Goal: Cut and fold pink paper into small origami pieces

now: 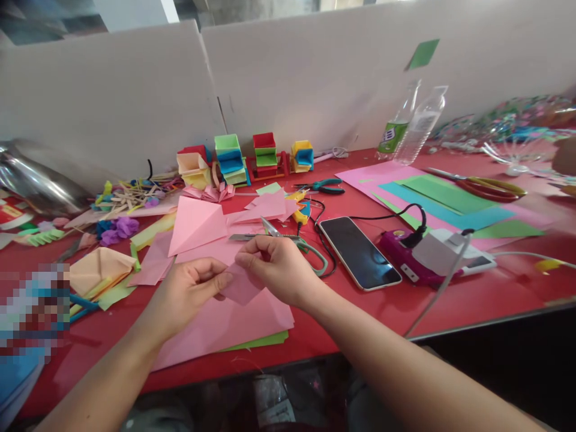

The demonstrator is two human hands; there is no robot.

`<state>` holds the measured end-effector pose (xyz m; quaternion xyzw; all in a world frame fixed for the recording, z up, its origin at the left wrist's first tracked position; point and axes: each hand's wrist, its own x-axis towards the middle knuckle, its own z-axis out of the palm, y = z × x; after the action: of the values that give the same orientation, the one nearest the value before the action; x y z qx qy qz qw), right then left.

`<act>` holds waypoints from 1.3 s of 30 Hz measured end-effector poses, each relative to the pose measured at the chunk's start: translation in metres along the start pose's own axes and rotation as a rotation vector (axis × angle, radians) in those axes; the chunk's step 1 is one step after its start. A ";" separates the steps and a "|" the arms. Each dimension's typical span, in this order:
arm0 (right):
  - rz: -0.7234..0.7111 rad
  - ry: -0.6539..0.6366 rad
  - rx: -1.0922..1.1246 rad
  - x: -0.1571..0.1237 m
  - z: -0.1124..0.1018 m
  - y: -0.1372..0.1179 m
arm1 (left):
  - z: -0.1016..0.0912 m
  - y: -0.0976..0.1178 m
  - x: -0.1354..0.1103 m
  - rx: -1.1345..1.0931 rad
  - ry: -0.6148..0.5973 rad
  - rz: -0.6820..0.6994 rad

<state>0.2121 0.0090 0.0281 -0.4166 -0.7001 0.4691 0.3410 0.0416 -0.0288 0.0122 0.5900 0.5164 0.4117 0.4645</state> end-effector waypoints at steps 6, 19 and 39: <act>-0.022 -0.006 0.109 -0.003 0.002 -0.003 | -0.002 0.006 -0.005 0.014 0.073 0.071; -0.270 0.008 -0.187 -0.014 -0.002 -0.015 | -0.001 0.015 -0.016 0.144 0.150 0.170; -0.277 0.029 -0.227 -0.019 0.001 -0.021 | -0.002 0.016 -0.020 0.230 0.172 0.283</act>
<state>0.2133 -0.0131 0.0456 -0.3588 -0.7942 0.3293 0.3633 0.0412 -0.0492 0.0281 0.6685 0.5098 0.4600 0.2857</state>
